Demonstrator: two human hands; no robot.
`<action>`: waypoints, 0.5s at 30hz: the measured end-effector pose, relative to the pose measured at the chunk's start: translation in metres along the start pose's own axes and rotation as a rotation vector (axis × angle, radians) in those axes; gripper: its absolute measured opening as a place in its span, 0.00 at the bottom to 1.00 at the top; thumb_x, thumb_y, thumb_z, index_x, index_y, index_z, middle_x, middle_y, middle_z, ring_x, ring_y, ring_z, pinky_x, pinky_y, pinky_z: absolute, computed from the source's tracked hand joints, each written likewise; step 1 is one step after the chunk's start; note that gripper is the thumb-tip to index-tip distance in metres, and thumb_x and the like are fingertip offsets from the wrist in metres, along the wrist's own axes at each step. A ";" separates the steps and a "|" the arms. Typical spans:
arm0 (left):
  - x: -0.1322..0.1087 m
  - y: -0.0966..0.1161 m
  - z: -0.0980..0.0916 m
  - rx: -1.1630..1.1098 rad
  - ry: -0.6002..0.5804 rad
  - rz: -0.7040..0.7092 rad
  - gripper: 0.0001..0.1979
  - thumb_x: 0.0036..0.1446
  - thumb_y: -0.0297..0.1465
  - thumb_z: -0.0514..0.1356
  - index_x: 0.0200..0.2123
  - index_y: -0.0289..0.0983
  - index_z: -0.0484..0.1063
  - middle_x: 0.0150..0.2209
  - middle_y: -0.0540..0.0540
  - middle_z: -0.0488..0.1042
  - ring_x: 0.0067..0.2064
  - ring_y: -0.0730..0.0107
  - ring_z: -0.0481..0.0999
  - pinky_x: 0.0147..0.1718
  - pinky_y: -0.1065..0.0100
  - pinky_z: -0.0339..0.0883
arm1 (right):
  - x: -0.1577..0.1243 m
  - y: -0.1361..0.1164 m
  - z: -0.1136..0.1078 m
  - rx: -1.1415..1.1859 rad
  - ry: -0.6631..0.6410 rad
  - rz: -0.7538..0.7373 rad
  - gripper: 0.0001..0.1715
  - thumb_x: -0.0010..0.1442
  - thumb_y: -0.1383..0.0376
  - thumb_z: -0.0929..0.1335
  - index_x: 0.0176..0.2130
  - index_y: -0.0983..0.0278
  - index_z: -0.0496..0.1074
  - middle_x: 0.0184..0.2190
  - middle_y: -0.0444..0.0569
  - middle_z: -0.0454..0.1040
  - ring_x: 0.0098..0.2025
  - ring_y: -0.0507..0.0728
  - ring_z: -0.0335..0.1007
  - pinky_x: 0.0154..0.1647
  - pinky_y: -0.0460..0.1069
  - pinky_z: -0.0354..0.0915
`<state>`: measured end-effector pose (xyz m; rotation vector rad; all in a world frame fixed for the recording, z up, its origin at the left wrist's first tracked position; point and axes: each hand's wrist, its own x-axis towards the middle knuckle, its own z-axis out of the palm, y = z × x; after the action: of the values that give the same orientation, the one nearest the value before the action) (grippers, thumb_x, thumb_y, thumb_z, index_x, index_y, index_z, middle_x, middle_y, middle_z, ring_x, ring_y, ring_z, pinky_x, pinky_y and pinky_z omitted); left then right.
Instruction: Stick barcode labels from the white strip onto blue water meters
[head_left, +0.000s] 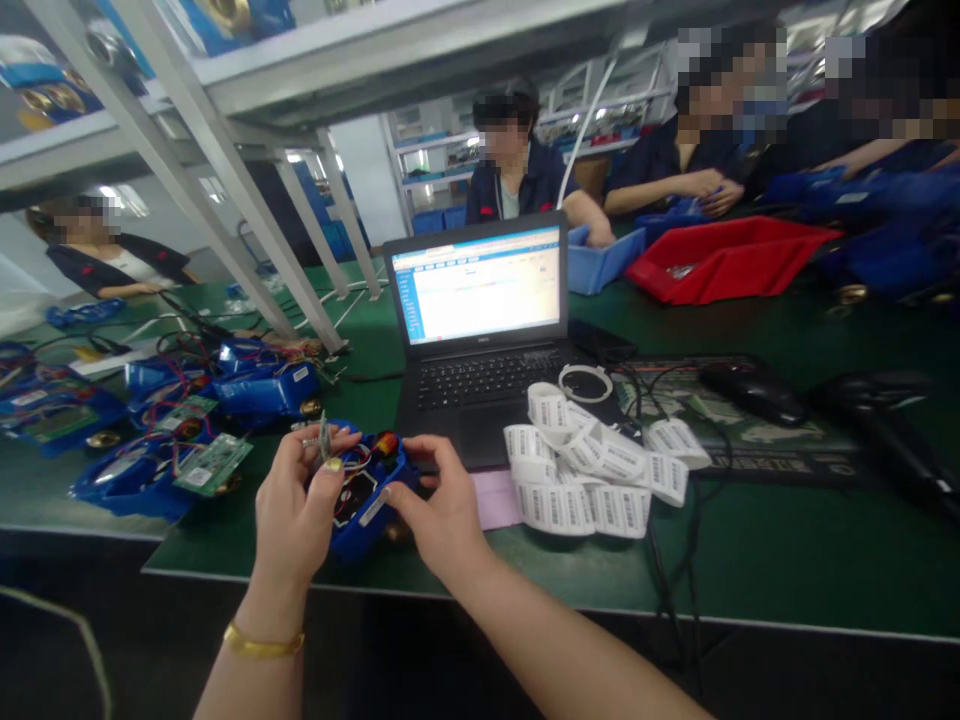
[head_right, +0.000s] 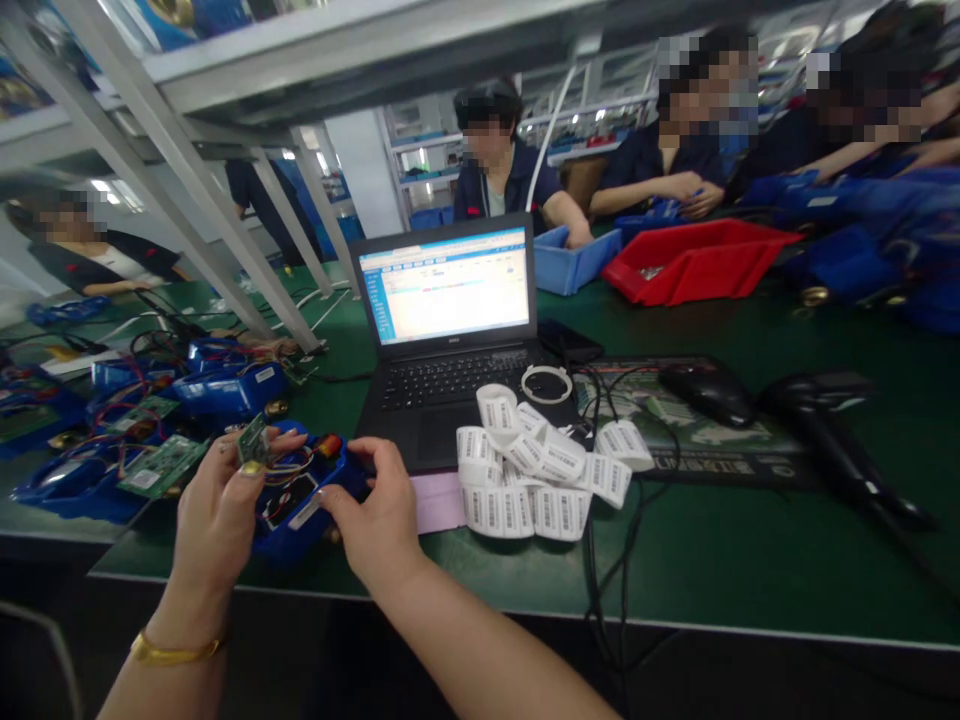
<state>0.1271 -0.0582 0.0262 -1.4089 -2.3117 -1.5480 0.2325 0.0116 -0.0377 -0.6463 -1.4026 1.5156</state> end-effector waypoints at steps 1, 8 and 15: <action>-0.001 0.002 -0.001 0.002 -0.005 -0.040 0.24 0.54 0.50 0.55 0.45 0.37 0.66 0.43 0.44 0.77 0.48 0.57 0.74 0.47 0.63 0.65 | 0.000 -0.006 -0.004 0.005 -0.012 -0.016 0.16 0.51 0.69 0.68 0.43 0.62 0.69 0.40 0.48 0.73 0.43 0.57 0.70 0.40 0.49 0.68; -0.007 0.006 -0.001 0.131 0.014 -0.180 0.24 0.54 0.54 0.49 0.47 0.46 0.65 0.46 0.51 0.75 0.47 0.54 0.72 0.45 0.58 0.61 | 0.009 -0.060 -0.122 -0.462 0.010 -0.553 0.13 0.59 0.68 0.64 0.45 0.58 0.70 0.50 0.51 0.69 0.52 0.59 0.66 0.52 0.54 0.65; -0.010 -0.011 -0.001 0.189 -0.024 -0.123 0.31 0.51 0.59 0.48 0.52 0.50 0.64 0.52 0.48 0.71 0.52 0.45 0.69 0.49 0.49 0.62 | 0.071 -0.049 -0.342 -1.024 0.585 -0.428 0.19 0.50 0.45 0.64 0.32 0.55 0.72 0.41 0.58 0.73 0.44 0.68 0.70 0.39 0.64 0.65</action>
<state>0.1243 -0.0667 0.0141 -1.2708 -2.5241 -1.3034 0.5121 0.2272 -0.0459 -1.1756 -1.6292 0.1437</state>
